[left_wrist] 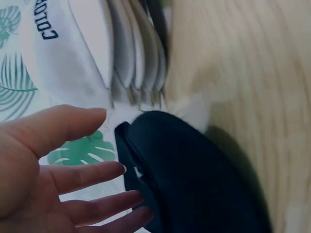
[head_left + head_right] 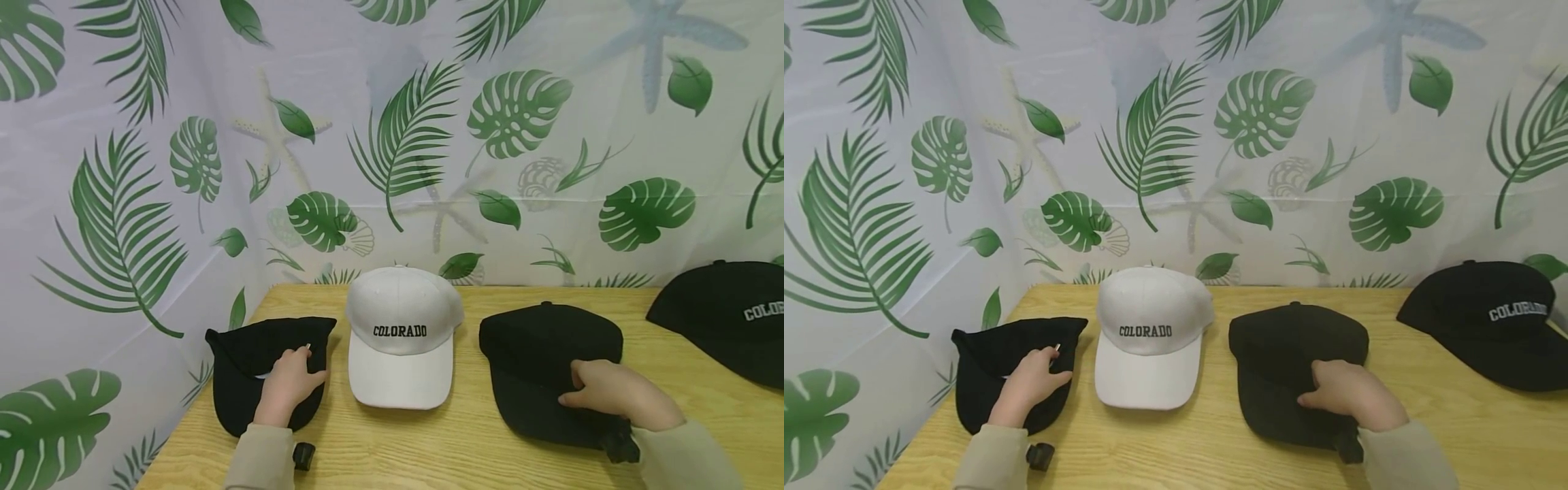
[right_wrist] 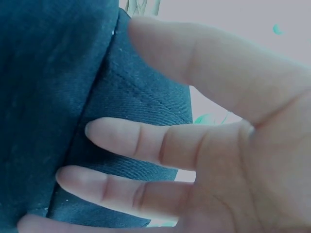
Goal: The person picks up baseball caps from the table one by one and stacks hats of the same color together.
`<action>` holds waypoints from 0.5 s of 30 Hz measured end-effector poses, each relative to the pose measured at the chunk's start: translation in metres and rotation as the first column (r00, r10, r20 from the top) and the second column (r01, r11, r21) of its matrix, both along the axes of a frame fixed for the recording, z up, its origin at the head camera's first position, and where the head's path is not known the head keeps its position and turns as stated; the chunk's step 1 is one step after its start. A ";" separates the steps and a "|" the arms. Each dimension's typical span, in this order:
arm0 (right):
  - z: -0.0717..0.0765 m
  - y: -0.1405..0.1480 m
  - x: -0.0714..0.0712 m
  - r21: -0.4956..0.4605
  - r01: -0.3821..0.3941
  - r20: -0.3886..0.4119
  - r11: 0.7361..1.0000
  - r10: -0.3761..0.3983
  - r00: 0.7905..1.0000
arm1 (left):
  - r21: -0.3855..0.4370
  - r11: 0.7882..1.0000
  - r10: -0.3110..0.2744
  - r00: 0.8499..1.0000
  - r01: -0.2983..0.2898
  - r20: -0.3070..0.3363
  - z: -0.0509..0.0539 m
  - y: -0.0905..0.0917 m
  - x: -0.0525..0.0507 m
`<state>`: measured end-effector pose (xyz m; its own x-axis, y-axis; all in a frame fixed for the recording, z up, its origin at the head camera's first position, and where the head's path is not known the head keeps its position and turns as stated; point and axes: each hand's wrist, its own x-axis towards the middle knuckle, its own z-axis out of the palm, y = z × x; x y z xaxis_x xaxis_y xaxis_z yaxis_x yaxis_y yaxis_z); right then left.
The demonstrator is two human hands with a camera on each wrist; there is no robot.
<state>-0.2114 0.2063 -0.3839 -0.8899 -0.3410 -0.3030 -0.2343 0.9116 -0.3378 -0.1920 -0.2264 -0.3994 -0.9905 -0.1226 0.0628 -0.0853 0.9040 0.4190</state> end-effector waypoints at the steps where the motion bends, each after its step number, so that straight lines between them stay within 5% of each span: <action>1: 0.000 0.000 0.000 0.001 0.001 0.004 1.000 -0.001 1.000 | 0.000 1.000 0.006 1.000 -0.006 0.011 -0.001 -0.001 -0.001; 15: 0.000 0.000 0.000 -0.002 0.008 0.009 1.000 -0.008 1.000 | -0.034 0.999 0.016 0.992 -0.012 0.125 -0.015 -0.005 -0.008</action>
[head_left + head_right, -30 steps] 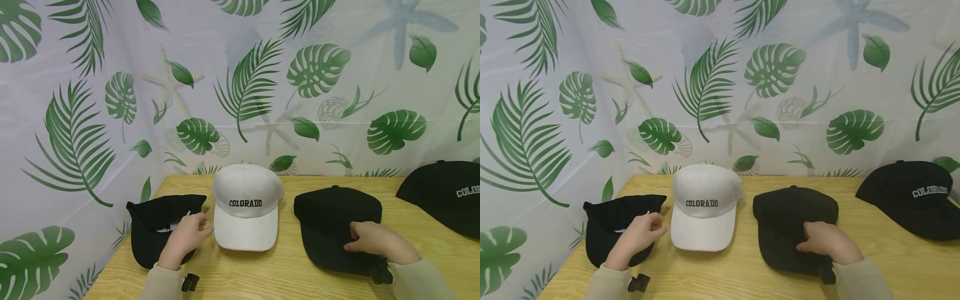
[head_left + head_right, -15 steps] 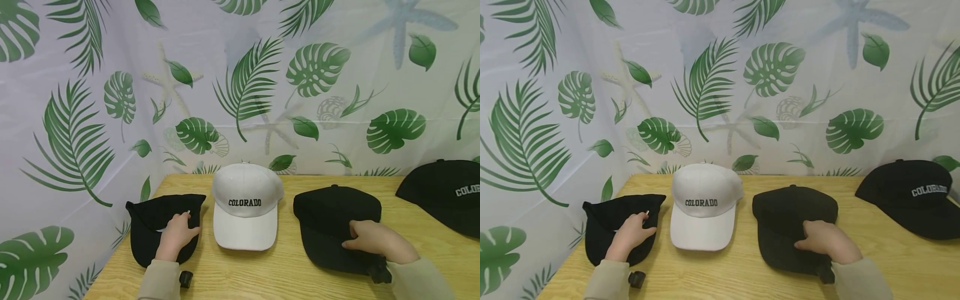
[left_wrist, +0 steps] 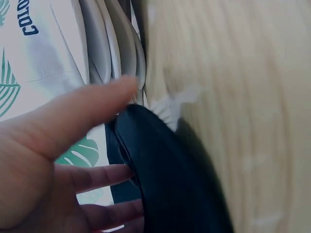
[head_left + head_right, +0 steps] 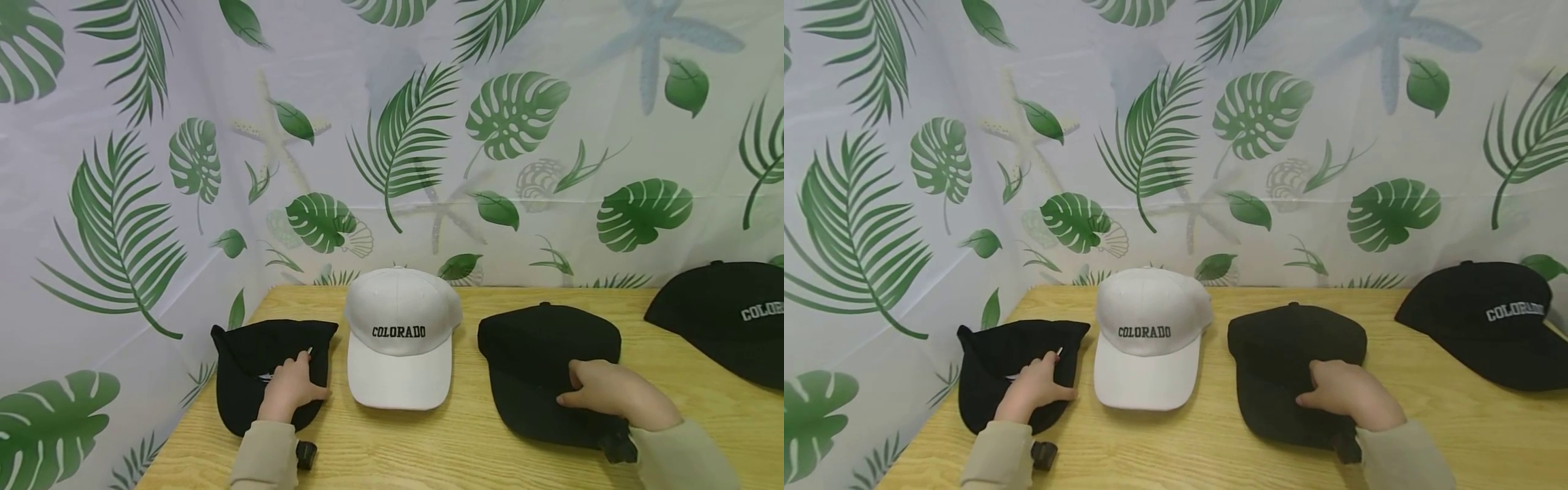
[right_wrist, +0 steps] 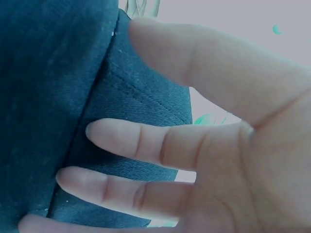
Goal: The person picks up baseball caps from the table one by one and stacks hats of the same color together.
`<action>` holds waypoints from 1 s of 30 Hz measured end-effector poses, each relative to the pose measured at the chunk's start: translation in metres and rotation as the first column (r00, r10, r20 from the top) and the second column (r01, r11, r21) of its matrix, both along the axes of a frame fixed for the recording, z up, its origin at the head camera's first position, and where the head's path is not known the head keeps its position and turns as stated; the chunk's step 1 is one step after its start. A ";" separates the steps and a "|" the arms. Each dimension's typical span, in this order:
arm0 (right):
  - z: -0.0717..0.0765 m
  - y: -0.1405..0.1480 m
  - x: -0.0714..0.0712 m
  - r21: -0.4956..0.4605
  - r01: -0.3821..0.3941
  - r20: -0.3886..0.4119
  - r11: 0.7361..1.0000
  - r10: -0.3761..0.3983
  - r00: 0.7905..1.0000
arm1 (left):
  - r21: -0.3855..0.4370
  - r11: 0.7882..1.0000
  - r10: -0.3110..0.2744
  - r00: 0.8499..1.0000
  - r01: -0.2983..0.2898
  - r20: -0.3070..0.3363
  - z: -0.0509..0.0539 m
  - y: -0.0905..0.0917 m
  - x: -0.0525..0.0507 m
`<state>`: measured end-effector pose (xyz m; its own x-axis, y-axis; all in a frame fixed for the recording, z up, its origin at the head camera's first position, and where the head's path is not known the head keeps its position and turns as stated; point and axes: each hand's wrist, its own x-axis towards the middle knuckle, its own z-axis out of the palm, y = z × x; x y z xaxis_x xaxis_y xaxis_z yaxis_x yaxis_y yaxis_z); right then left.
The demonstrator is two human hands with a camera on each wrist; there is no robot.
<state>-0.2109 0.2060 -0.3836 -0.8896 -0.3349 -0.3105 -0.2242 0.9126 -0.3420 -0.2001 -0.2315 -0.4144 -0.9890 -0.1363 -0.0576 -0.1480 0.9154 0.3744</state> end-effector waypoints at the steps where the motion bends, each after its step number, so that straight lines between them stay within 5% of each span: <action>1: 0.000 0.000 0.000 0.000 -0.001 0.001 1.000 0.001 1.000 | 0.007 1.000 -0.003 1.000 0.003 0.003 -0.001 0.000 0.000; 12: 0.000 0.000 -0.001 0.007 0.000 0.007 1.000 0.000 1.000 | 0.002 1.000 -0.017 1.000 0.018 -0.011 0.002 0.001 -0.002; 19: 0.001 0.000 -0.001 0.010 -0.001 0.004 1.000 0.001 1.000 | 0.086 0.996 0.008 0.994 0.001 -0.113 0.011 0.002 0.001; 30: 0.002 0.000 0.000 -0.004 0.004 0.016 1.000 -0.004 1.000 | 0.090 0.995 0.069 0.924 -0.038 -0.376 0.029 0.007 0.008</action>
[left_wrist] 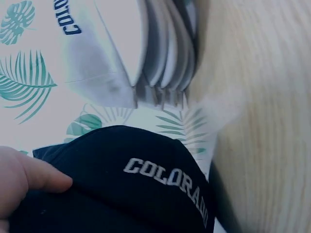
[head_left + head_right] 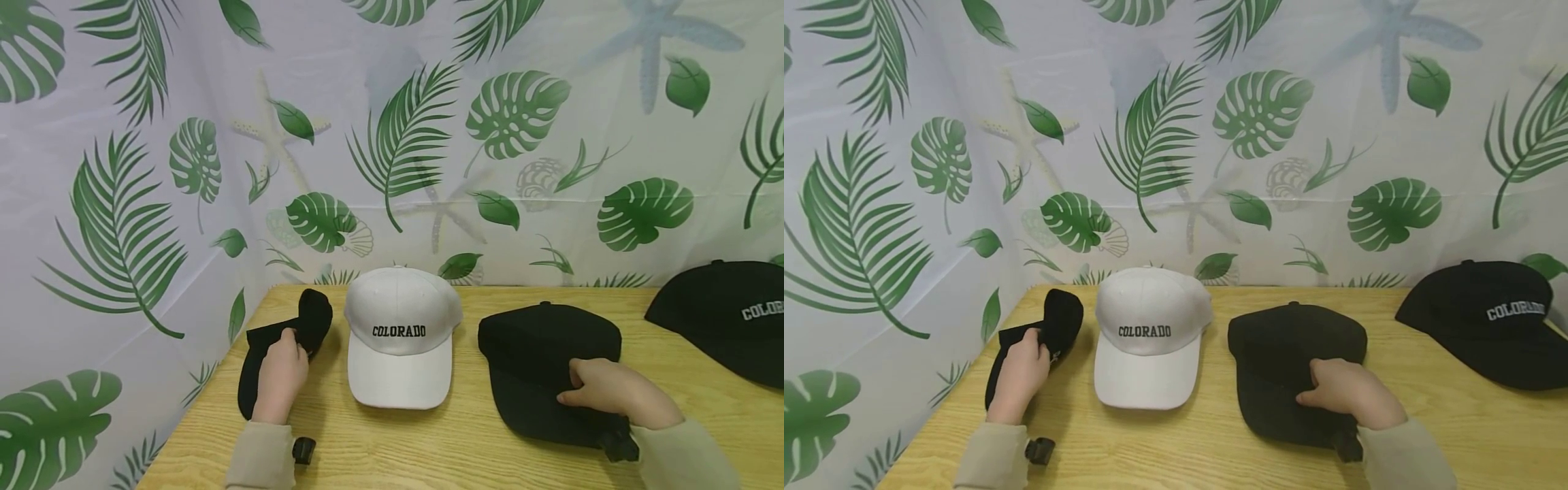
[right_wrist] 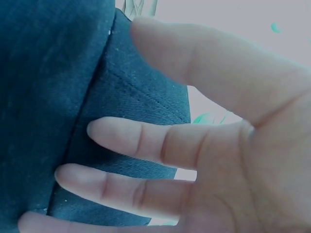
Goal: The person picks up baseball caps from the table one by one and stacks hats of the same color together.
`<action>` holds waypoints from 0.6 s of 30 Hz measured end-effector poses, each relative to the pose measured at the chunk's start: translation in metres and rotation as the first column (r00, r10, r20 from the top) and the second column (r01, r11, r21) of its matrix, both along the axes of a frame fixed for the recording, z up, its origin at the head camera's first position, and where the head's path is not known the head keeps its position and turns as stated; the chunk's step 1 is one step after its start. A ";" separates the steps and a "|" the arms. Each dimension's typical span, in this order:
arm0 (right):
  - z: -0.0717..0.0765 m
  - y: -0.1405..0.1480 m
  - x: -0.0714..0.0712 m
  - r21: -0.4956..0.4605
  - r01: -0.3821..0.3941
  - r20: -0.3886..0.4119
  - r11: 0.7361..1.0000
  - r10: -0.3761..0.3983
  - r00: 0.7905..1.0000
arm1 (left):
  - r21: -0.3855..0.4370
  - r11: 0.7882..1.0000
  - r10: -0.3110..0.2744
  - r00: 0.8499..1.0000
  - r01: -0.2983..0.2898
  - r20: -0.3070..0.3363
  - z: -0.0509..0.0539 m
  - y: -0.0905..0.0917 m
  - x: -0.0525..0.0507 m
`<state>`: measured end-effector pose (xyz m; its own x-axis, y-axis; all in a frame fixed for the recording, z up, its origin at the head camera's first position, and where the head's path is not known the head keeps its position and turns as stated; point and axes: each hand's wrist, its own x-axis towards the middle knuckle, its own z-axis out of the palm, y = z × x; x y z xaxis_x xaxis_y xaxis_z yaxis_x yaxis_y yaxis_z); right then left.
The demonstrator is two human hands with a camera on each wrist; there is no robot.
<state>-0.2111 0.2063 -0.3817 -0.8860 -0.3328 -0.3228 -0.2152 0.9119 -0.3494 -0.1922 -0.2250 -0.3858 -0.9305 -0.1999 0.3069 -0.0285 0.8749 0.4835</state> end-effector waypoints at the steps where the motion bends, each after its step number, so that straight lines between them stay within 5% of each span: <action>1: 0.000 0.000 0.000 -0.001 -0.001 0.000 1.000 0.001 1.000 | -0.003 1.000 0.006 1.000 -0.006 -0.013 0.002 0.000 0.001; 11: -0.001 0.002 0.000 -0.017 -0.001 -0.003 1.000 0.001 1.000 | 0.014 1.000 0.027 0.980 -0.024 -0.198 0.016 0.000 0.009; 15: 0.000 0.002 0.000 -0.024 -0.007 -0.018 1.000 0.006 1.000 | 0.064 0.998 0.039 0.957 -0.022 -0.287 0.023 0.002 0.013; 18: 0.001 0.002 0.001 -0.030 -0.010 -0.028 0.999 0.010 1.000 | 0.103 0.995 0.046 0.926 -0.008 -0.376 0.028 0.004 0.016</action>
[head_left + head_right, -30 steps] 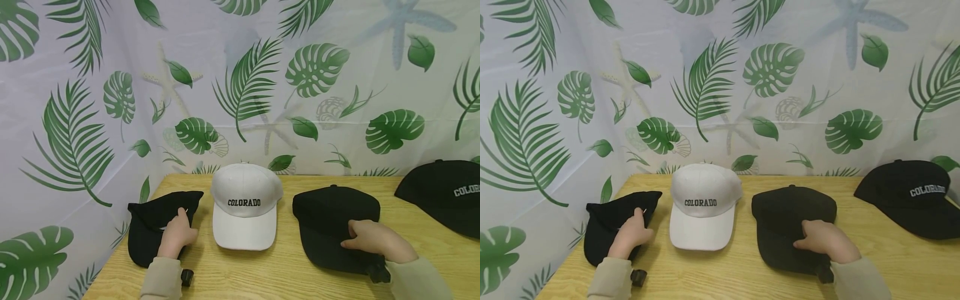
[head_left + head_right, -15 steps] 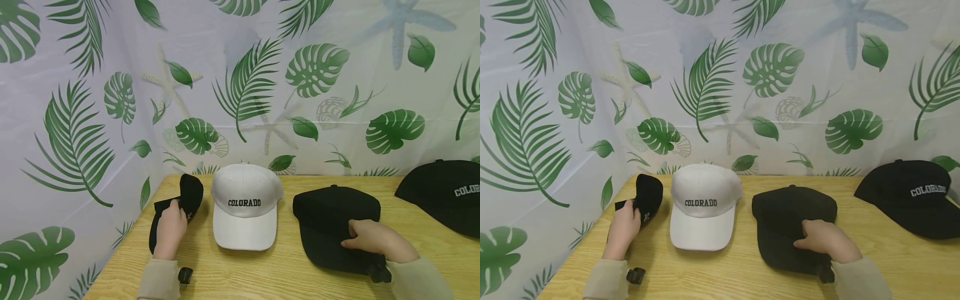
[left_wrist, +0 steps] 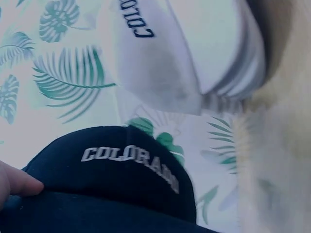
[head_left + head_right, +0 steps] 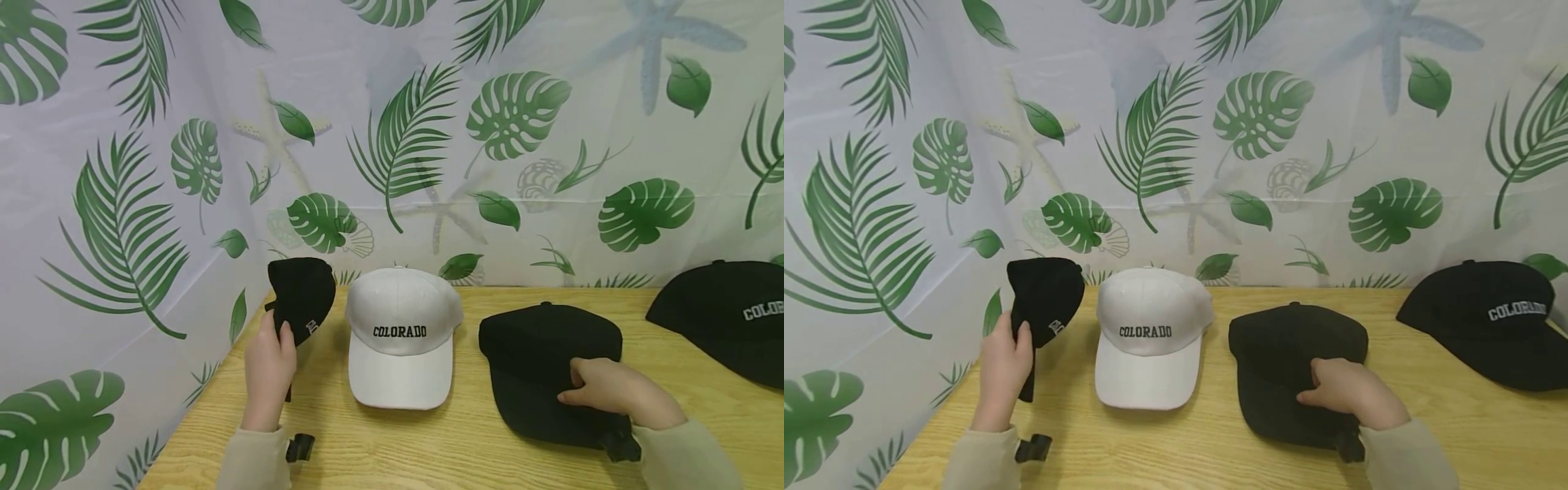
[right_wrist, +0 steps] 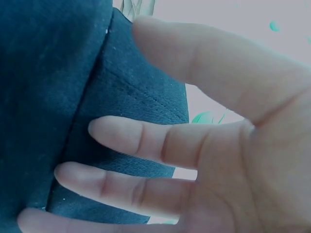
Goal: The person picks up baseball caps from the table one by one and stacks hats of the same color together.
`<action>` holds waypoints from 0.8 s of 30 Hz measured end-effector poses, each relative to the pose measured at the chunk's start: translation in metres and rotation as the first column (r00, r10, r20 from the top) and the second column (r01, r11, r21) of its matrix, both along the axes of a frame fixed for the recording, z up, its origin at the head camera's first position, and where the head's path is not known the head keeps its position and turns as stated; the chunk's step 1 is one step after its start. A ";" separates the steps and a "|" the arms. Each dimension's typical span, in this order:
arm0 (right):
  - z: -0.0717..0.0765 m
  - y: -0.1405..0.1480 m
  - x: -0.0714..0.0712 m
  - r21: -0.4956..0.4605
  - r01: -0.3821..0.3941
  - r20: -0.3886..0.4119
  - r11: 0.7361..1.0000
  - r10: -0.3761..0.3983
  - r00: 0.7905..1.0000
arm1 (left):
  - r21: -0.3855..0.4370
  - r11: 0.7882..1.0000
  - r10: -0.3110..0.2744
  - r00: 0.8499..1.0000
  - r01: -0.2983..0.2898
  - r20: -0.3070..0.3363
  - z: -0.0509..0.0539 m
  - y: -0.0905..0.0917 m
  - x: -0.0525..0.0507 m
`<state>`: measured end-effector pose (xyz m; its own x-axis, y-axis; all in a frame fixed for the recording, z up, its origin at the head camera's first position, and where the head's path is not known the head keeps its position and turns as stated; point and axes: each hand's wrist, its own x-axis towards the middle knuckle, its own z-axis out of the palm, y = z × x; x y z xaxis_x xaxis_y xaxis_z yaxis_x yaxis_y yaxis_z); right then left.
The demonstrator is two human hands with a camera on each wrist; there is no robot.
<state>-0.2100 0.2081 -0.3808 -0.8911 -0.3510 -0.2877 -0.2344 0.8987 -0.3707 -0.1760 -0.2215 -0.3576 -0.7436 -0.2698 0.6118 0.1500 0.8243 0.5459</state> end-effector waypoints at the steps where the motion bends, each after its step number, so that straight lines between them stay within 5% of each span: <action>1: 0.001 0.000 0.000 -0.003 -0.004 -0.003 1.000 0.004 1.000 | 0.011 1.000 -0.002 0.999 0.003 -0.038 0.001 0.001 0.001; 5: 0.002 0.001 0.000 -0.012 -0.006 -0.006 1.000 0.006 1.000 | 0.071 0.997 -0.013 0.980 0.027 -0.200 0.006 0.004 0.002; 10: 0.002 0.003 0.000 -0.036 0.001 0.009 0.999 0.000 1.000 | 0.160 0.985 -0.010 0.945 0.066 -0.328 0.017 0.014 0.007; 15: 0.002 0.005 0.001 -0.065 -0.010 -0.046 0.998 0.007 0.999 | 0.199 0.968 -0.045 0.891 0.150 -0.451 0.028 0.031 0.012; 20: 0.004 0.007 0.003 -0.120 -0.030 -0.111 0.992 0.016 0.994 | 0.213 0.951 -0.091 0.858 0.226 -0.506 0.034 0.050 0.013; 24: 0.007 0.007 0.004 -0.183 -0.035 -0.142 0.983 0.009 0.990 | 0.265 0.918 -0.135 0.860 0.295 -0.491 0.033 0.064 0.009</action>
<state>-0.2057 0.2147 -0.3741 -0.9095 -0.4062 -0.0889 -0.3147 0.8121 -0.4914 -0.1667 -0.1572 -0.3243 -0.4653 -0.3758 0.8014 0.5990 0.5329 0.5977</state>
